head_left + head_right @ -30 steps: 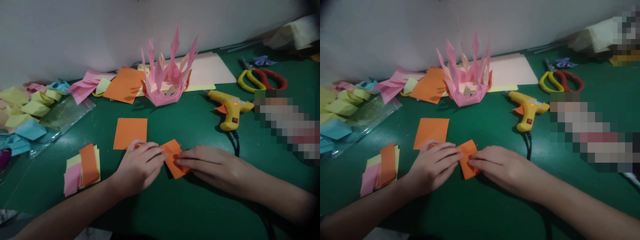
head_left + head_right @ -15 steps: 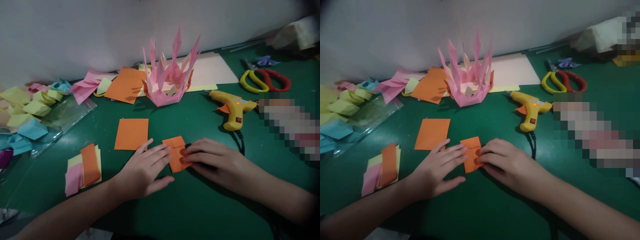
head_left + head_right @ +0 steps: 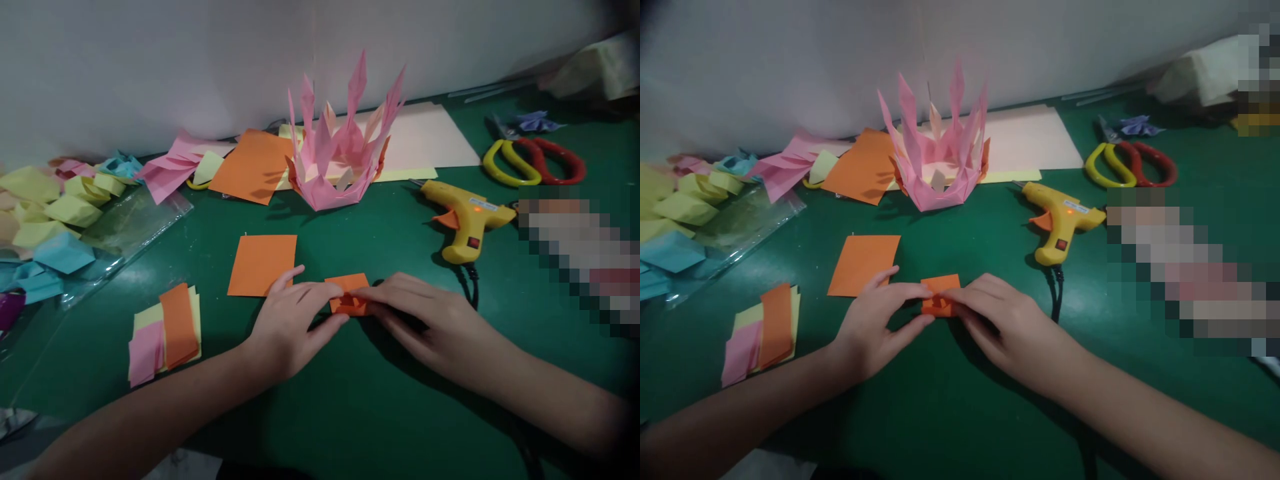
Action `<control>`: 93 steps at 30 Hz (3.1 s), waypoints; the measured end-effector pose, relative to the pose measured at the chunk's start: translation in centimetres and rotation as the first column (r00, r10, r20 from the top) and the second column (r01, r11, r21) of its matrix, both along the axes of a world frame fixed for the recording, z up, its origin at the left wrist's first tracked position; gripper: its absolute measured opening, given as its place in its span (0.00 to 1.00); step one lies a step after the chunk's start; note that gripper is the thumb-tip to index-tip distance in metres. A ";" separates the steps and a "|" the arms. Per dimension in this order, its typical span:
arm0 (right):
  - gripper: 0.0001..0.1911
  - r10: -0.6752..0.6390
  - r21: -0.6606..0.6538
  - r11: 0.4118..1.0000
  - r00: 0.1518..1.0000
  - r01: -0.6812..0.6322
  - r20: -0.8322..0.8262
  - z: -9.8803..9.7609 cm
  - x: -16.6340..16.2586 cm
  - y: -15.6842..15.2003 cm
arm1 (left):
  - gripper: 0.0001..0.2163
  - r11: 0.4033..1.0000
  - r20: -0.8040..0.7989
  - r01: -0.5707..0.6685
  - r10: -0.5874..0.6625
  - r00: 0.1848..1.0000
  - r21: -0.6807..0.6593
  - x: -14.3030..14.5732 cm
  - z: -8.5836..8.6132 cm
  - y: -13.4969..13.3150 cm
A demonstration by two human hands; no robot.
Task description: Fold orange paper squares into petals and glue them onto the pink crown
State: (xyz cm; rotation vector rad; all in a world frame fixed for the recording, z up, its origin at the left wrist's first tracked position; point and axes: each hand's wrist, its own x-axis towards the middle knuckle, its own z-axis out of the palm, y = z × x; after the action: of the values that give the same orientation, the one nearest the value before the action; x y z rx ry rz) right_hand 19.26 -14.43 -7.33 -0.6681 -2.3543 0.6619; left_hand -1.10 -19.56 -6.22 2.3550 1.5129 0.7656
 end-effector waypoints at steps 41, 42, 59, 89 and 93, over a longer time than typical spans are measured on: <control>0.05 0.119 -0.096 0.989 0.991 -0.113 0.054 0.3 0.9 0.3 | 0.11 0.977 -0.135 0.212 -0.213 0.968 -0.019 -0.9 -0.5 -1.8; 0.05 0.117 -0.093 0.989 0.992 -0.112 0.055 0.4 0.9 0.3 | 0.11 0.978 -0.124 0.208 -0.209 0.970 -0.019 -0.8 -0.4 -1.9; 0.07 -0.055 -0.027 0.998 0.998 0.056 0.028 0.1 0.2 0.1 | 0.06 0.999 -0.017 0.052 -0.052 0.998 -0.002 -0.4 -0.4 -0.8; 0.07 -0.166 0.107 0.981 0.985 0.161 0.038 -0.3 -0.4 -0.3 | 0.20 0.939 -0.403 0.344 -0.325 0.855 -0.027 -1.5 0.2 -2.3; 0.06 -0.168 0.073 0.984 0.985 0.164 0.050 -0.4 -0.3 -0.3 | 0.19 0.931 -0.402 0.359 -0.353 0.845 -0.061 -1.3 1.2 -1.9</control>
State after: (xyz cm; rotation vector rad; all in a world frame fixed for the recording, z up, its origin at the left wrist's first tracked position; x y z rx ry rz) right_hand 18.91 -14.74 -7.72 -0.8508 -2.3291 0.4929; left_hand -2.42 -21.41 -4.97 2.8188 1.1288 0.2018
